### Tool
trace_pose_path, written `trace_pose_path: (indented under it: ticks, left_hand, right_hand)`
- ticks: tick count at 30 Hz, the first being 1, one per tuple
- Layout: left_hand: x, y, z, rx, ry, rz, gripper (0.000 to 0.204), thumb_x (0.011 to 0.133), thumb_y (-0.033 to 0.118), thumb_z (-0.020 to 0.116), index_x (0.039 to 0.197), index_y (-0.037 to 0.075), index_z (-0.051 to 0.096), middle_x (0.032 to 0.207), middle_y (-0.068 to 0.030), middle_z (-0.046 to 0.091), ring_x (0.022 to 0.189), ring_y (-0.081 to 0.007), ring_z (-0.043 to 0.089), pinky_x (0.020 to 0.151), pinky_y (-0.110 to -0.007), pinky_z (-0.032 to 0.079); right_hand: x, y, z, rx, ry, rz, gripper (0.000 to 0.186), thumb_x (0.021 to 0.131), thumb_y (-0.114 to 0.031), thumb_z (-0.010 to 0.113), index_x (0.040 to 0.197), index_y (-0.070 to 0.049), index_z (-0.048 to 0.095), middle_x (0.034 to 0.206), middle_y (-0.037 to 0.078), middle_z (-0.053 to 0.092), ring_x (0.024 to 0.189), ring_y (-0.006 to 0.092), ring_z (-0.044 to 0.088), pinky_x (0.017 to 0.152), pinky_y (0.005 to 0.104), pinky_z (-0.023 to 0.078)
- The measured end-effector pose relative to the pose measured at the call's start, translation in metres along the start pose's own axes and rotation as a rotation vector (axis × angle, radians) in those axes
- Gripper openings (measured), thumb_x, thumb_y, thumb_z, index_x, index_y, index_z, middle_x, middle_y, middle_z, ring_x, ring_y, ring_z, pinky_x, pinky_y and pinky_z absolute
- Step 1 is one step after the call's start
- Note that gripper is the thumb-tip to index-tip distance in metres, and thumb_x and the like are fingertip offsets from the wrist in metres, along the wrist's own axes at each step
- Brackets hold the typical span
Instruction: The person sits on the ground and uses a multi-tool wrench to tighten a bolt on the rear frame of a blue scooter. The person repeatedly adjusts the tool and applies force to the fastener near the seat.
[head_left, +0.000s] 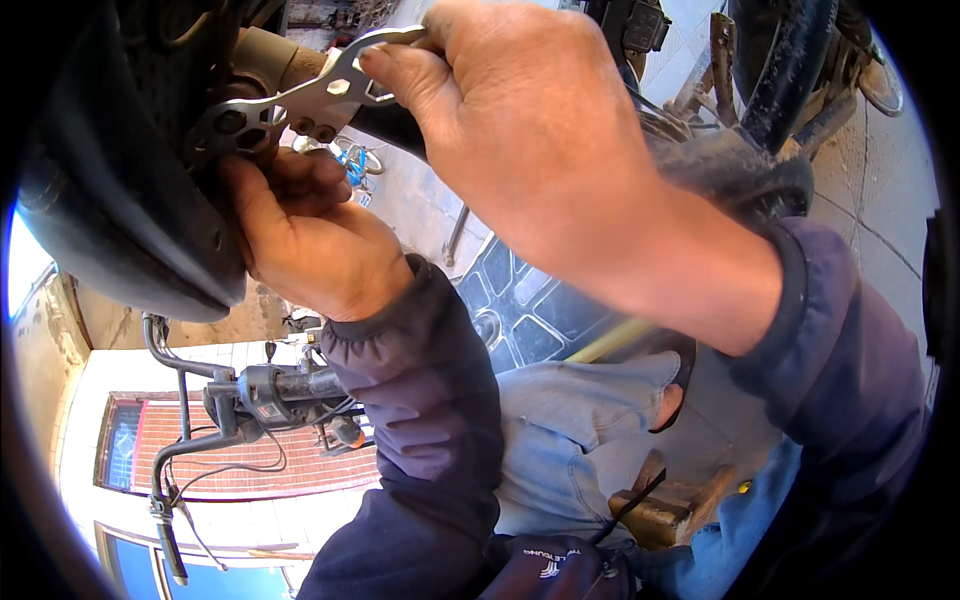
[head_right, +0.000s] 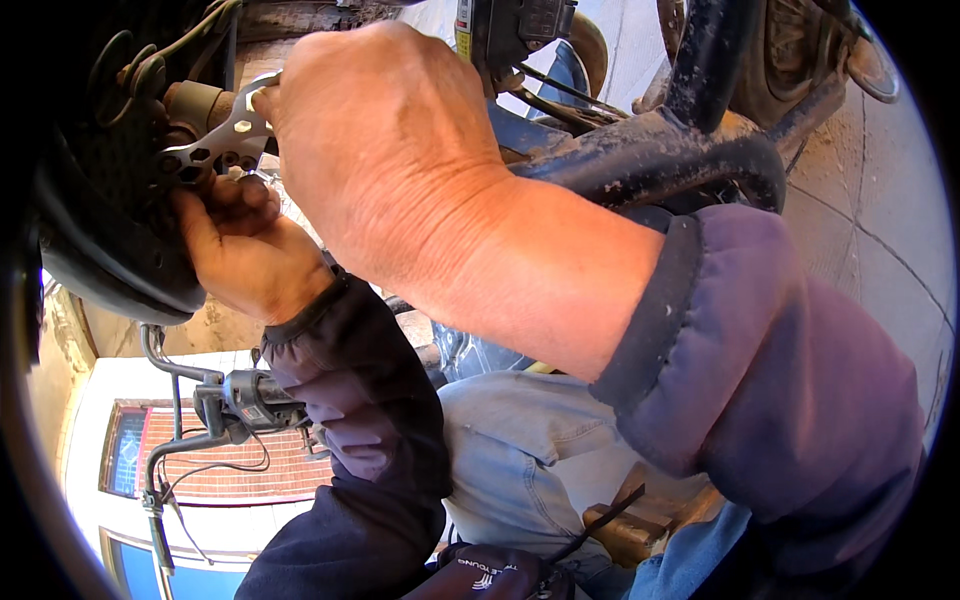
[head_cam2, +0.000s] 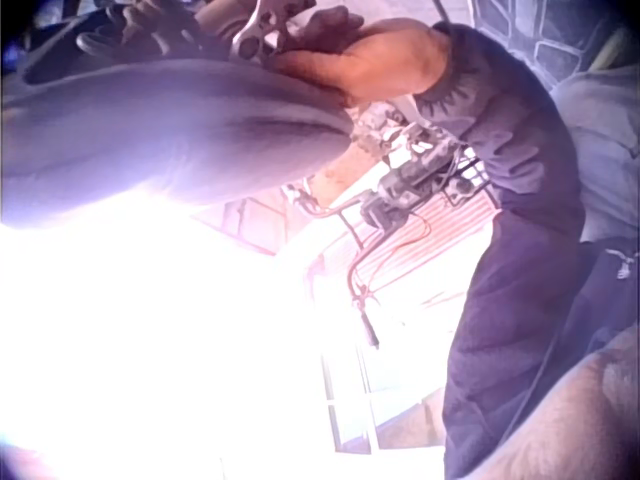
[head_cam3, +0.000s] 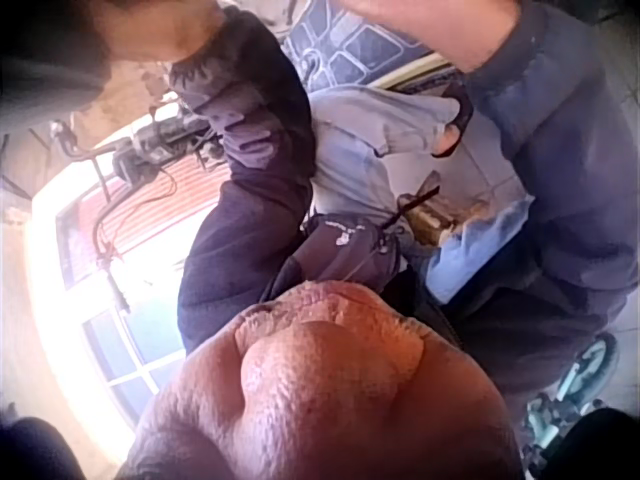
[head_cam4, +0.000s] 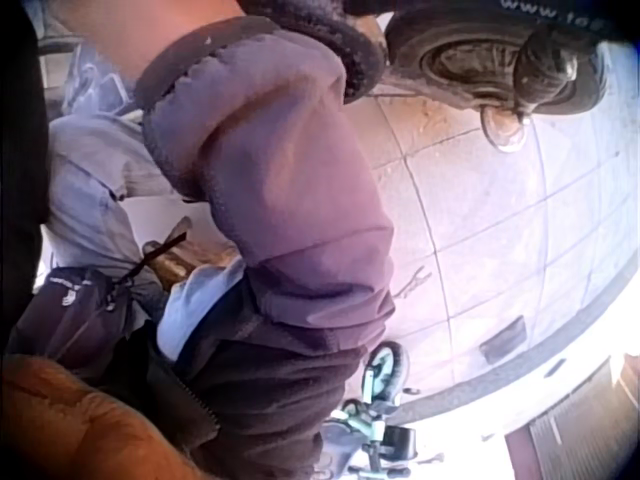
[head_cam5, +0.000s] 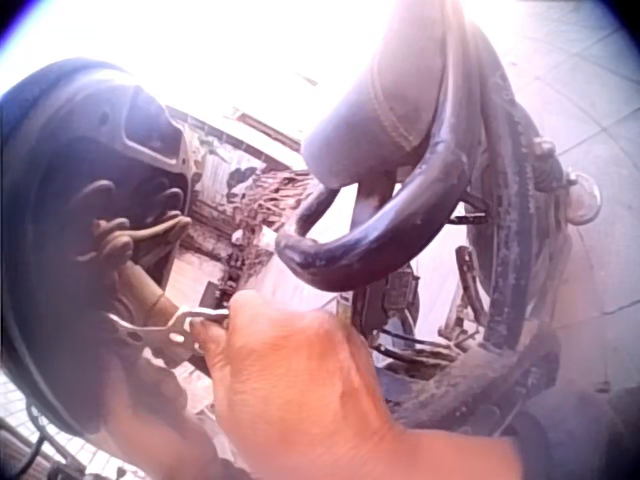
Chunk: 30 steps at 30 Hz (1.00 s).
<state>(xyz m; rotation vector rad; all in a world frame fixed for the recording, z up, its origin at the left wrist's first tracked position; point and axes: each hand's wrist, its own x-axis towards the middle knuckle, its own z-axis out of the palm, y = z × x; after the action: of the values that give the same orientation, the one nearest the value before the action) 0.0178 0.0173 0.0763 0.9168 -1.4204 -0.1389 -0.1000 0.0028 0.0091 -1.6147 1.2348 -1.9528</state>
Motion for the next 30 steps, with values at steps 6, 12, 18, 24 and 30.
trace_pose_path:
  ticks: [6, 12, 18, 24, 30]
  left_hand:
    - [0.002, -0.007, -0.011, -0.202, -0.13, -0.126, 0.029, 0.1, 0.033, 0.056, 0.093, 0.006, 0.063, 0.077, -0.0005, 0.061, 0.063, -0.0126, 0.05, 0.057, -0.026, 0.036]
    - [-0.002, -0.007, 0.0, -0.099, -0.044, -0.037, 0.028, 0.1, 0.031, 0.054, 0.096, 0.006, 0.064, 0.078, -0.0014, 0.062, 0.062, -0.0111, 0.051, 0.056, -0.024, 0.037]
    - [-0.003, -0.002, 0.006, -0.129, 0.054, -0.106, 0.025, 0.101, 0.026, 0.054, 0.093, 0.004, 0.063, 0.074, -0.0025, 0.063, 0.052, -0.0088, 0.05, 0.048, -0.02, 0.038]
    - [-0.006, -0.003, 0.01, 0.031, 0.051, -0.062, 0.024, 0.101, 0.026, 0.055, 0.092, 0.005, 0.062, 0.072, -0.0021, 0.061, 0.051, -0.0085, 0.049, 0.049, -0.021, 0.038]
    - [-0.007, -0.001, 0.003, -0.163, -0.002, -0.121, 0.023, 0.101, 0.026, 0.056, 0.096, 0.004, 0.062, 0.071, -0.0015, 0.059, 0.05, -0.0064, 0.045, 0.047, -0.019, 0.032]
  right_hand:
    - [0.005, 0.001, -0.01, 0.124, -0.046, -0.003, 0.017, 0.084, -0.011, 0.062, 0.092, -0.009, 0.077, 0.081, 0.018, 0.07, 0.079, 0.0328, 0.071, 0.07, 0.0395, 0.057]
    - [0.007, 0.002, -0.016, 0.138, -0.076, -0.016, 0.016, 0.085, -0.011, 0.063, 0.092, -0.008, 0.077, 0.081, 0.019, 0.07, 0.079, 0.0331, 0.071, 0.07, 0.0398, 0.057]
    - [0.006, -0.004, -0.027, 0.191, -0.157, -0.021, 0.016, 0.085, -0.012, 0.063, 0.091, -0.008, 0.077, 0.081, 0.019, 0.07, 0.078, 0.0333, 0.071, 0.07, 0.04, 0.057]
    - [0.008, -0.003, -0.023, 0.2, -0.167, -0.023, 0.016, 0.085, -0.013, 0.063, 0.091, -0.007, 0.076, 0.081, 0.019, 0.07, 0.078, 0.0336, 0.071, 0.071, 0.0402, 0.057]
    - [0.007, -0.005, -0.018, 0.214, -0.164, -0.021, 0.016, 0.086, -0.013, 0.063, 0.091, -0.006, 0.076, 0.08, 0.019, 0.07, 0.078, 0.0338, 0.071, 0.071, 0.0404, 0.057]
